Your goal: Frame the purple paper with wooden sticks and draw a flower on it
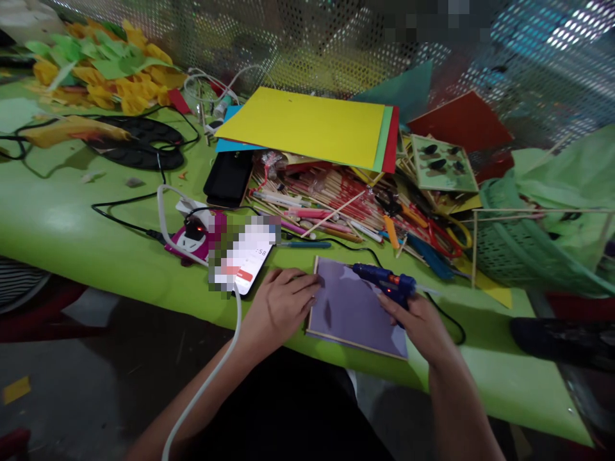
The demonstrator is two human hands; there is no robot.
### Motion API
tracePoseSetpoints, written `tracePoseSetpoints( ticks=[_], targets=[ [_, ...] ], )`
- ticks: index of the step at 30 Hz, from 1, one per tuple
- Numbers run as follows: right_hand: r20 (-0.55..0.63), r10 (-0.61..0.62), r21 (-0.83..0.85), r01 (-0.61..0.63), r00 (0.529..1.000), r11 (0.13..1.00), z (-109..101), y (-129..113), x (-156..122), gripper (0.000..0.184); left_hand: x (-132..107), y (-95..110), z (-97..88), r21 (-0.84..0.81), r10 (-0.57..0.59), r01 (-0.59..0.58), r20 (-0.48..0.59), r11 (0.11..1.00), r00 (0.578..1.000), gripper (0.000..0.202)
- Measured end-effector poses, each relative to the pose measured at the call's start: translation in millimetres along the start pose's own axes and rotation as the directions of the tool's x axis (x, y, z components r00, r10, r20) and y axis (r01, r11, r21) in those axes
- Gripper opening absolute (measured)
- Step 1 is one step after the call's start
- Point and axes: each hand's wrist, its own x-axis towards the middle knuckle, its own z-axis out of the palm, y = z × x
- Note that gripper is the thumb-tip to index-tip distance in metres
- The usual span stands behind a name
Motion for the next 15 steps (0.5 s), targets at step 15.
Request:
tracePoseSetpoints(
  ticks=[15],
  targets=[
    [-0.013, 0.023, 0.048, -0.023, 1.0, 0.999, 2, 1, -2, 0.046, 1, 1, -2.5, -0.034, -0.025, 0.026, 0.016, 0.999, 1.0, 0.024]
  ],
)
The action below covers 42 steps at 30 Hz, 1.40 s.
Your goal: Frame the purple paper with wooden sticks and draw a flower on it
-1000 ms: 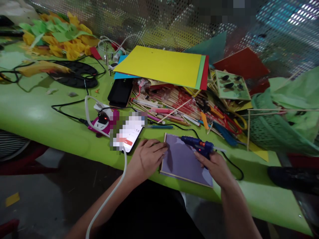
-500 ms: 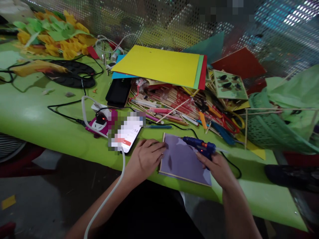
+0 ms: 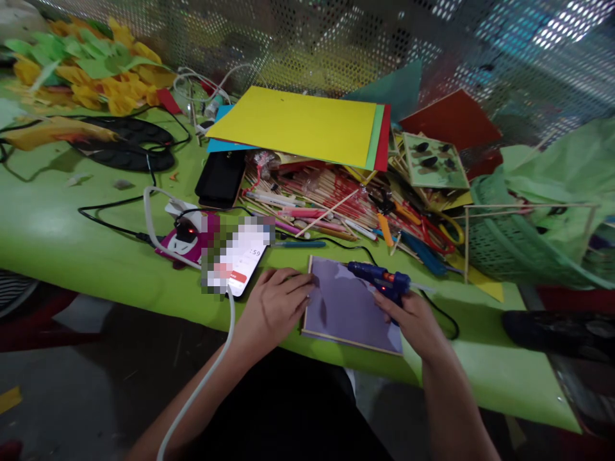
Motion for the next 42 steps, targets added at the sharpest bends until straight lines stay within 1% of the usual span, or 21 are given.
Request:
tracePoseSetpoints(
  ticks=[3, 11, 16, 21, 23, 27, 30, 34, 38, 42],
  targets=[
    [-0.004, -0.002, -0.019, 0.002, 1.0, 1.0, 0, 1, 0, 0.046, 1, 1, -0.7, -0.002, -0.006, 0.006, -0.001, 1.0, 1.0, 0.024],
    [-0.012, 0.029, 0.021, -0.029, 0.999, 0.999, -2, 8, -3, 0.043, -1, -1, 0.6, -0.005, -0.004, 0.004, 0.013, 1.0, 1.0, 0.026],
    [0.02, 0.035, 0.011, -0.035, 0.999, 0.999, -3, 11, -4, 0.045, -2, -1, 1.5, -0.007, -0.013, 0.013, 0.01, 1.0, 1.0, 0.025],
    [-0.032, 0.042, 0.009, -0.042, 0.999, 0.999, -9, 16, -7, 0.044, -1, -1, 1.1, -0.003, -0.01, 0.01, 0.004, 1.0, 1.0, 0.025],
    [-0.042, 0.047, 0.012, -0.046, 0.998, 0.999, -9, 15, -7, 0.044, -1, -1, 1.2, -0.004, -0.007, 0.007, 0.005, 1.0, 1.0, 0.025],
    [-0.023, 0.027, 0.045, -0.026, 0.999, 0.999, -3, 8, -4, 0.043, -1, -1, 0.7, 0.005, -0.012, 0.012, 0.013, 1.0, 1.0, 0.024],
    [-0.013, -0.004, 0.015, 0.004, 1.0, 1.0, 1, 4, -1, 0.044, -1, -1, -0.6, 0.006, -0.022, 0.022, 0.029, 1.0, 0.999, 0.025],
    [-0.009, 0.008, 0.004, -0.008, 1.0, 1.0, -2, 10, -2, 0.044, -1, 0, -0.8, 0.005, -0.021, 0.021, 0.018, 1.0, 1.0, 0.025],
    [-0.061, 0.034, 0.045, -0.031, 0.998, 0.999, -9, 19, -9, 0.042, -1, 0, 0.6, 0.016, -0.024, 0.024, 0.024, 1.0, 0.999, 0.024],
    [-0.068, 0.059, 0.147, -0.048, 0.996, 0.988, -12, 18, -14, 0.042, -1, 0, -0.7, 0.017, -0.024, 0.024, 0.024, 1.0, 0.999, 0.023]
  ],
)
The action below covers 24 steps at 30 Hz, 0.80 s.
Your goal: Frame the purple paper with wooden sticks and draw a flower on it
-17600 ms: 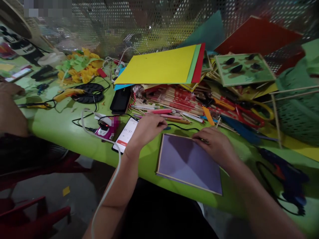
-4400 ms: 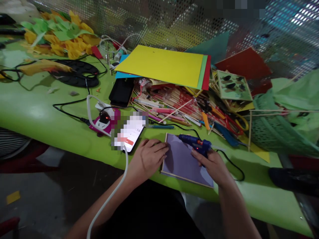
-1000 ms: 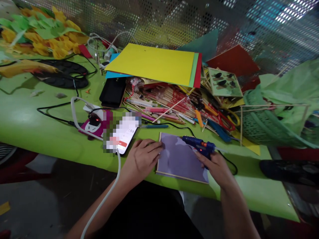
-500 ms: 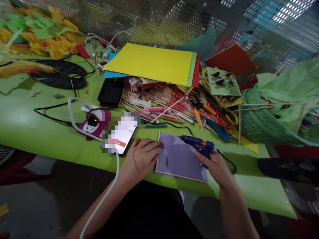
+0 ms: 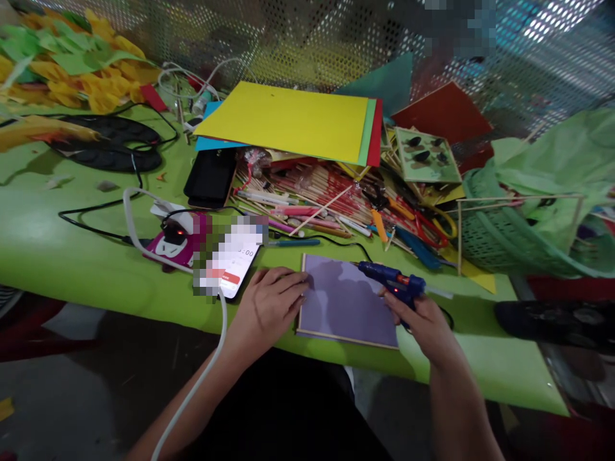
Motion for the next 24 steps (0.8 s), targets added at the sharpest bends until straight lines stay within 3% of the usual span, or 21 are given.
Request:
tracePoseSetpoints(
  ticks=[5, 24],
  targets=[
    [0.017, -0.003, 0.07, 0.002, 1.0, 0.998, 1, -6, 0, 0.045, 0, -1, -1.3, 0.001, 0.002, -0.002, -0.005, 1.0, 1.0, 0.02],
    [-0.003, -0.05, -0.039, 0.05, 0.999, 0.998, 11, -6, 6, 0.041, 0, -1, -1.8, -0.01, 0.007, -0.007, -0.003, 1.0, 1.0, 0.021]
  ],
)
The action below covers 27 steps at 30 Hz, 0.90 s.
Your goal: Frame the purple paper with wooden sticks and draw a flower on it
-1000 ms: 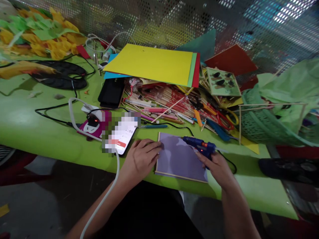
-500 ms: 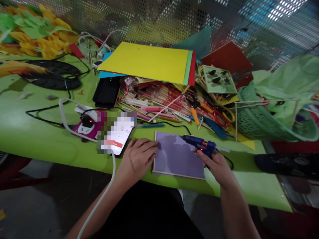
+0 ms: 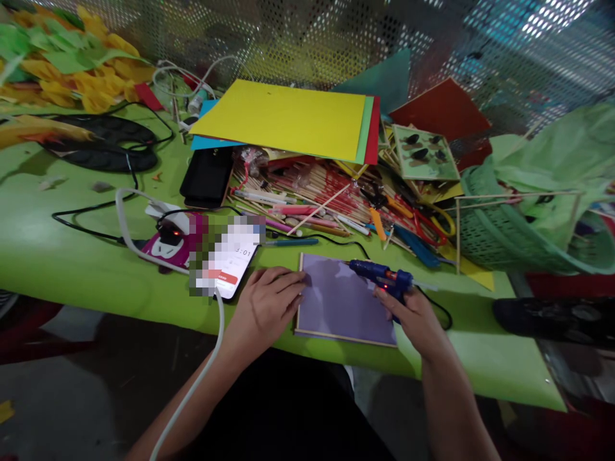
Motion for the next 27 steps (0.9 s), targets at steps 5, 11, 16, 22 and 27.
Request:
tracePoseSetpoints(
  ticks=[5, 11, 16, 22, 27],
  targets=[
    [-0.006, 0.01, -0.006, -0.01, 1.0, 1.0, -1.5, -2.3, -0.6, 0.04, 0.3, 0.3, -0.5, 0.006, 0.009, -0.009, -0.004, 1.0, 1.0, 0.021],
    [-0.02, 0.018, 0.0, -0.018, 1.0, 1.0, -2.6, -2.2, -0.7, 0.038, 0.8, 0.5, 0.0, 0.007, -0.001, 0.001, -0.003, 1.0, 1.0, 0.022],
    [0.0, 0.01, -0.031, -0.01, 1.0, 0.999, -0.1, -2.5, 0.6, 0.04, 0.8, 1.6, -1.3, 0.012, -0.004, 0.004, 0.012, 1.0, 1.0, 0.023],
    [-0.033, 0.035, -0.003, -0.035, 0.999, 0.999, -6.8, -4.1, -3.2, 0.038, 1.4, 2.4, -1.7, 0.008, -0.016, 0.016, 0.019, 1.0, 1.0, 0.023],
    [-0.023, 0.023, 0.011, -0.022, 0.999, 1.0, -5.2, -6.5, -3.6, 0.04, 1.2, 1.7, -1.0, 0.016, -0.014, 0.014, 0.018, 1.0, 1.0, 0.022]
  ],
)
